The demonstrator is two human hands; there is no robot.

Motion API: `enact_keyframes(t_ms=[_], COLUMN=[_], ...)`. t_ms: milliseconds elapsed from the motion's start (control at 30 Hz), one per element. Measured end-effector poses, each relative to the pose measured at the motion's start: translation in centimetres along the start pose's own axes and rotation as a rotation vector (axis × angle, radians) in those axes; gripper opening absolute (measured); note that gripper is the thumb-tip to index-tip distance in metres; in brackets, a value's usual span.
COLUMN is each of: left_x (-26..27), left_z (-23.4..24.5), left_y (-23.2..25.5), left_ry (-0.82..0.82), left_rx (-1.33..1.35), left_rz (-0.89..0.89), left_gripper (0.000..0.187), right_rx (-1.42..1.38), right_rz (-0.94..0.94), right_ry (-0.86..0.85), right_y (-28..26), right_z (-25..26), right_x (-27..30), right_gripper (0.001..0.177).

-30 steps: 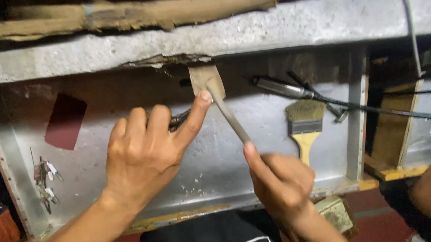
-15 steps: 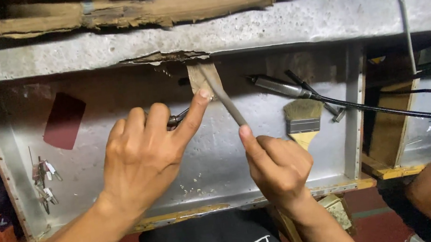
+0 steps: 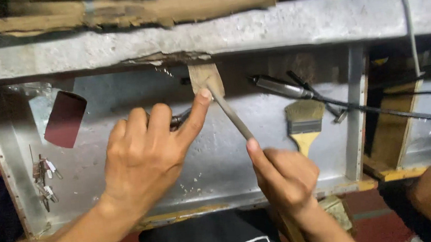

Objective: The person is filing a small metal jewelry component and using pliers to hold and adjust it at a workbench.

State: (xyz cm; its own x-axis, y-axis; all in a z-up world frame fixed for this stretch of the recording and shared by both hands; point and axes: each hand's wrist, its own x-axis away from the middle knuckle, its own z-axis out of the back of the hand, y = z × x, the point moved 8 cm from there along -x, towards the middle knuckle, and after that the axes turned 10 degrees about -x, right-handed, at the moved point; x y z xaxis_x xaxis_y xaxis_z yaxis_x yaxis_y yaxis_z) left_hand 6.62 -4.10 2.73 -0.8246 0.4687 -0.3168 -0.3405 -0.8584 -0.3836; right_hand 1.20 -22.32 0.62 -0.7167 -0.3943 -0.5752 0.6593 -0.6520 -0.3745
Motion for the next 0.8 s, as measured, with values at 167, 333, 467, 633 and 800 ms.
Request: enact_keyframes(t_ms=[167,333,467,633,800], left_x=[0.4,0.7,0.8,0.6,0.4], left_z=[-0.3,-0.9,-1.0,-0.9,-0.7], left_y=[0.2,0.3,0.4,0.3,0.1], left_ry=[0.056,0.051,0.053,0.023,-0.013], left_rx=[-0.113,-0.103,-0.107,-0.050,0.019], left_rz=[-0.016,-0.030,-0.031,-0.013,0.015], left_gripper=[0.068,0.069,0.067,0.071,0.076], right_rx=[0.028,-0.026,0.000,-0.014,0.067], right_rz=[0.004,-0.034,-0.034,-0.067,-0.001], right_ry=[0.009,-0.001,0.022,0.000,0.030], right_y=[-0.4,-0.3,-0.3,-0.1,0.4], right_z=[0.1,0.1,0.5,0.3,-1.1], right_x=[-1.8,-0.4,-1.7,0.1,-1.9], right_gripper=[0.037,0.045,0.040,0.048,0.044])
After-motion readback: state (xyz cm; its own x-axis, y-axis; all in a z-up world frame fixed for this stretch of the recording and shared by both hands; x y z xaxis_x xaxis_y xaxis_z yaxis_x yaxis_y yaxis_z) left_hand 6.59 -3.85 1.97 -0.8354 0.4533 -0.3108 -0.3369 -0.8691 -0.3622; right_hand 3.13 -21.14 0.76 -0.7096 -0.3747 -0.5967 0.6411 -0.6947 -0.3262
